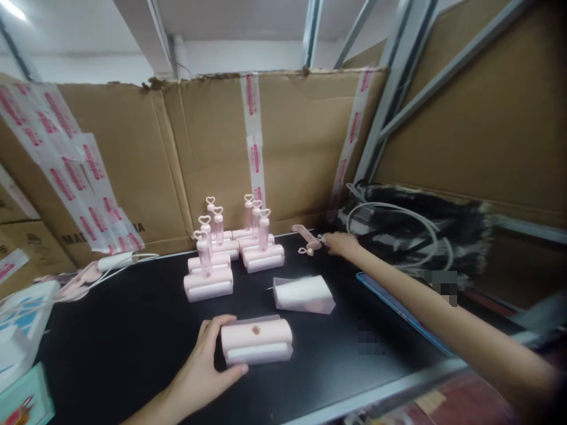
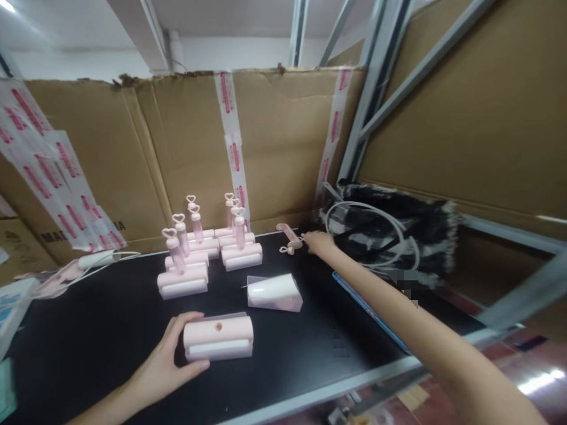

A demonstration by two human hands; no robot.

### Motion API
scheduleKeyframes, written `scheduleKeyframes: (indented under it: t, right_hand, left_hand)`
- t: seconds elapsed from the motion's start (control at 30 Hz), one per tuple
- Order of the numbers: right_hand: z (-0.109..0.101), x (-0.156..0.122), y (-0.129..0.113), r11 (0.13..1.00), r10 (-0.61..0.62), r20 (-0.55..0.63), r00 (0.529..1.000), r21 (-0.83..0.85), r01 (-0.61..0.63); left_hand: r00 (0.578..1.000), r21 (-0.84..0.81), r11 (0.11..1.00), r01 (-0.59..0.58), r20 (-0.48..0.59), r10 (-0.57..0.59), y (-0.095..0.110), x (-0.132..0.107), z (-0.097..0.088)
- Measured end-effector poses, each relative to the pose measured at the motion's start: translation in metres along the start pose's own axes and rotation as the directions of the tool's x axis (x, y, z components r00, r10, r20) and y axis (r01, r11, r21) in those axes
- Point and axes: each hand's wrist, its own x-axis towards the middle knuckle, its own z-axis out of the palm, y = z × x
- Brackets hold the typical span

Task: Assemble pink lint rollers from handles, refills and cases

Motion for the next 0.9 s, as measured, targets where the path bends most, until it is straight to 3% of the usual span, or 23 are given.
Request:
scheduleKeyframes:
  t: [0.1, 0.2, 0.3, 0.33, 0.4, 0.47, 0.57, 0.8, 0.9]
  right_hand:
    - [0.000, -0.017, -0.008, 0.998, -0.013, -0.011, 1.000, -0.058, 0.012]
    - [-0.019, -0.034, -0.015, 0.995, -0.090, -0.059, 0.994, -0.056, 0.087]
    - [-0.048, -0.061, -0.032, 0.947, -0.320, -0.145, 0.936, -0.027, 0.320]
    - [-0.058, -0.073, -0.042, 0.889, -0.451, -0.193, 0.871, -0.016, 0.457]
    - [-0.076, -0.103, -0.067, 0.716, -0.668, -0.275, 0.692, 0.015, 0.698]
    - [-0.091, -0.134, -0.097, 0.544, -0.812, -0.204, 0.546, 0.070, 0.836]
    - [-0.108, -0.166, -0.136, 0.397, -0.916, -0.046, 0.399, 0.044, 0.917]
    - [-0.133, -0.167, -0.186, 0.329, -0.906, 0.262, 0.332, -0.058, 0.943]
    - [-0.143, -0.169, -0.212, 0.323, -0.858, 0.383, 0.343, -0.119, 0.939]
  left_hand:
    - [1.000, 0.001, 1.000, -0.017, 0.018, 0.017, 0.004, -0.001, -0.005]
    - [1.000, -0.004, 1.000, -0.016, 0.020, 0.016, 0.001, 0.000, -0.005]
    - [1.000, -0.065, 0.998, -0.018, 0.005, 0.018, -0.008, 0.002, -0.002]
    - [1.000, -0.089, 0.996, -0.018, 0.001, 0.019, -0.011, 0.002, -0.002]
    - [1.000, -0.104, 0.994, -0.020, 0.003, 0.020, -0.014, 0.003, -0.002]
    - [1.000, -0.077, 0.997, -0.021, 0.014, 0.022, -0.014, 0.003, -0.003]
    - [1.000, -0.048, 0.999, -0.017, 0.020, 0.018, -0.010, 0.002, -0.006]
    - [1.000, -0.050, 0.999, -0.021, 0.012, 0.021, -0.009, 0.002, -0.007]
    - [1.000, -0.047, 0.999, -0.010, -0.003, 0.010, -0.010, 0.003, -0.007]
